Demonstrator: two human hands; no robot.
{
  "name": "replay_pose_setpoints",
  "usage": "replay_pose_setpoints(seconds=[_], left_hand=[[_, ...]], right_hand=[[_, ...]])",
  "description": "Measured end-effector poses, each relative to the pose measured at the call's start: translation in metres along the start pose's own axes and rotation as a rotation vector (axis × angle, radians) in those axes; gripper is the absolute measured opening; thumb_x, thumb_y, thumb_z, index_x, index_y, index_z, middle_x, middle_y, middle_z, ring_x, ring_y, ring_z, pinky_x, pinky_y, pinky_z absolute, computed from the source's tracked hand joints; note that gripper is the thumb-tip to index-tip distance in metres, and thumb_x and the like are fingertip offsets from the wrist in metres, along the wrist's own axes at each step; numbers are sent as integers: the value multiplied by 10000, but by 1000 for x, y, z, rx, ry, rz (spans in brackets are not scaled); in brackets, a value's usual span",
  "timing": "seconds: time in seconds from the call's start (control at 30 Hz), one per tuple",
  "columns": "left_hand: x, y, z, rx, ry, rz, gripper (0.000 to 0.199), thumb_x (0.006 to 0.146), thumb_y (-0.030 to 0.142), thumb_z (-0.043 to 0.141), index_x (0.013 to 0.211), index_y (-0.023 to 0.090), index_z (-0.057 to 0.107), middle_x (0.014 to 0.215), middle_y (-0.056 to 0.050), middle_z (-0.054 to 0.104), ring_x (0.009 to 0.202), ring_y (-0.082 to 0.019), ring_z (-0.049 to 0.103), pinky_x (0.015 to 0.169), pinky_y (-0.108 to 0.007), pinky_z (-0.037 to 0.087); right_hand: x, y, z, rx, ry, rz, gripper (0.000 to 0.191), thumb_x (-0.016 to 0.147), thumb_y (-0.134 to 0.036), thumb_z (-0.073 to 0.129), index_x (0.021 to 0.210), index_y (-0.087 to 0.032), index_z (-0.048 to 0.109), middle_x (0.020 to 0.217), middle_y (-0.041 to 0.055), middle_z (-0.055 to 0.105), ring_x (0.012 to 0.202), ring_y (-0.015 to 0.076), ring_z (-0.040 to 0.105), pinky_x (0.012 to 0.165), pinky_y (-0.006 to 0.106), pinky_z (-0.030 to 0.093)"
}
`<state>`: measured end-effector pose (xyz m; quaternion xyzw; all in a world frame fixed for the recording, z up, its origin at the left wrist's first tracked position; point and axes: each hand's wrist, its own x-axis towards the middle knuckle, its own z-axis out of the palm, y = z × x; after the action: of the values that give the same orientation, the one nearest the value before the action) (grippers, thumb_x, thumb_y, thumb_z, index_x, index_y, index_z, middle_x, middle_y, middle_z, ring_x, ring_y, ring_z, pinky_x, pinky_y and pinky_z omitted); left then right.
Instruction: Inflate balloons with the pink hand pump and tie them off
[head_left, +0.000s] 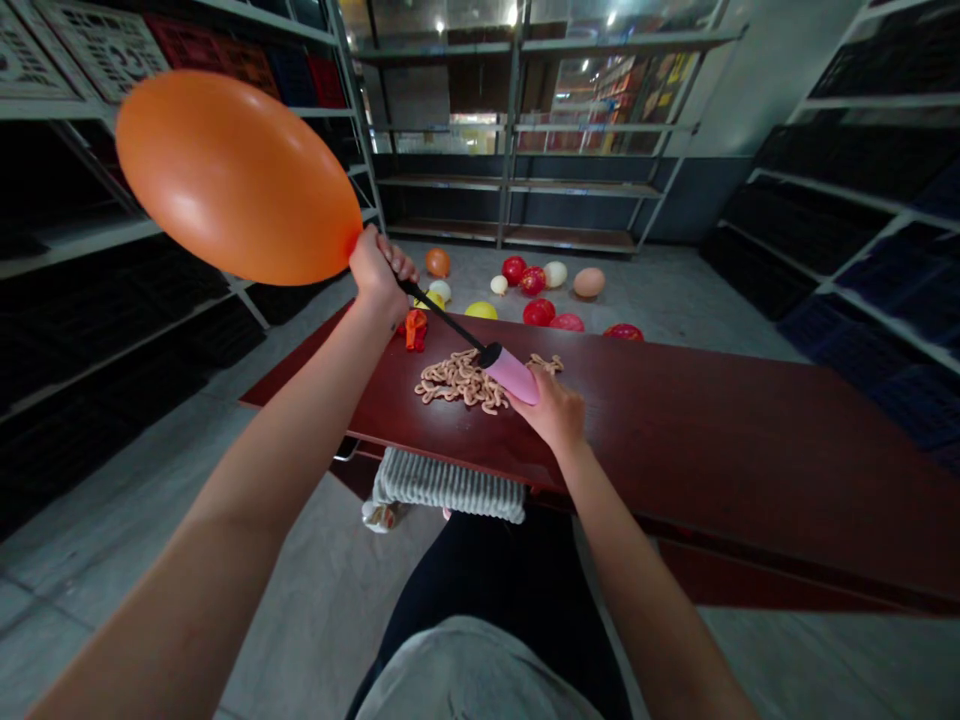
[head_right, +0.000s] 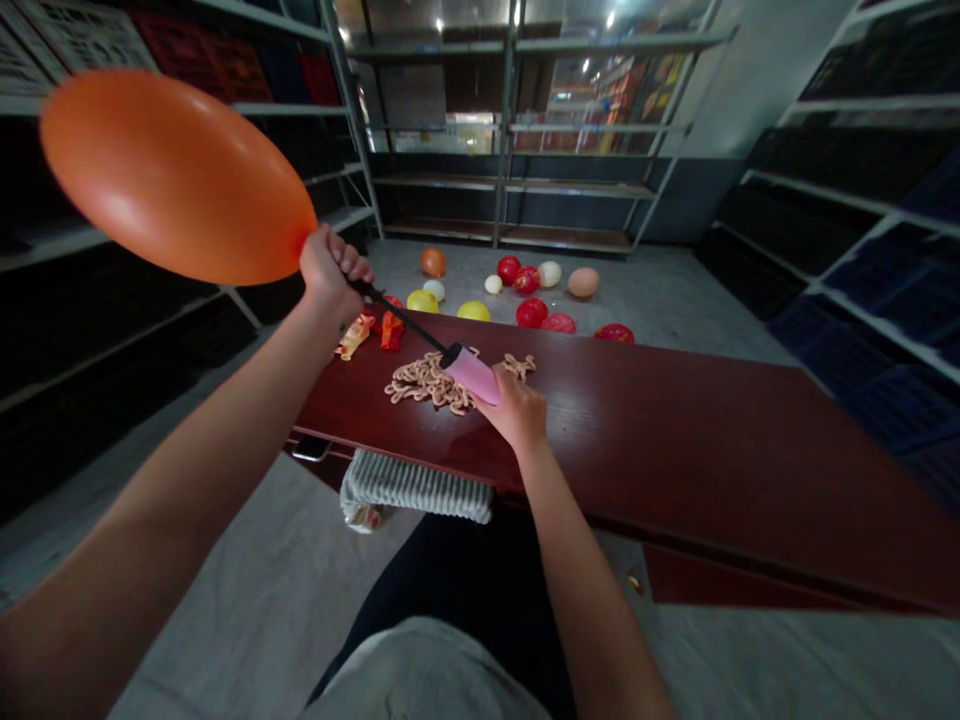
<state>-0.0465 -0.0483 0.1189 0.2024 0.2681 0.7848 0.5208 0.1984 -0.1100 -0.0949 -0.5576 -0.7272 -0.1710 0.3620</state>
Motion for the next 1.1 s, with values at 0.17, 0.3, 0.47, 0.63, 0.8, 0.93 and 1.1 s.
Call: replay_pose_setpoints(seconds=[0.17, 0.3, 0.47, 0.63, 0.8, 0.93, 1.1], left_hand=[[-26, -11, 41, 94, -190, 81, 539, 1054, 358, 381, 558, 213, 231, 396, 37, 196, 325, -108, 188, 388, -282, 169], [-30, -35, 68, 154, -266, 139, 553, 1058, 338, 367, 535, 208, 246, 405, 31, 182, 324, -110, 166, 387, -297, 147], [-28, -89, 82, 191, -259, 37, 524, 1018, 418, 487, 586, 217, 269, 450, 40, 183, 342, -88, 202, 401, -273, 166], [-46, -149, 77, 214, -266, -61, 499, 1010, 401, 513, 616, 216, 269, 476, 42, 188, 346, -76, 223, 393, -258, 154], [-48, -164, 63, 196, -221, -120, 450, 1016, 374, 501, 641, 207, 317, 482, 47, 183, 340, -79, 232, 392, -245, 210], [-32, -149, 43, 169, -160, -166, 451, 1039, 355, 423, 633, 207, 295, 482, 45, 155, 347, -87, 187, 404, -259, 193], [-13, -130, 6, 91, -25, -217, 468, 1049, 369, 401, 638, 210, 243, 504, 52, 124, 393, -88, 140, 424, -271, 168]], right_hand=[[0, 5, -1, 86, 9, 61, 564, 832, -582, 654, 1215, -168, 636, 999, 107, 774, 728, 239, 730, 627, 312, 501], [0, 9, 1, 93, 2, 139, 566, 829, -605, 627, 1177, -159, 635, 913, 107, 773, 660, 256, 720, 568, 318, 484], [1, 10, 5, 77, 14, 251, 588, 829, -611, 615, 1190, -146, 617, 916, 127, 772, 697, 277, 728, 573, 317, 481], [4, 9, 0, 61, -35, 359, 587, 848, -602, 597, 1220, -148, 592, 954, 126, 768, 725, 277, 728, 577, 310, 472], [5, 7, -3, 14, -68, 369, 619, 854, -607, 595, 1267, -147, 574, 1000, 113, 767, 736, 264, 725, 585, 300, 450], [6, 7, -2, 3, -34, 299, 582, 851, -587, 628, 1259, -174, 609, 1046, 101, 763, 778, 242, 721, 622, 295, 449], [5, 3, 1, 0, -28, 154, 506, 881, -530, 629, 1283, -223, 614, 1137, 86, 749, 866, 234, 715, 684, 297, 456]])
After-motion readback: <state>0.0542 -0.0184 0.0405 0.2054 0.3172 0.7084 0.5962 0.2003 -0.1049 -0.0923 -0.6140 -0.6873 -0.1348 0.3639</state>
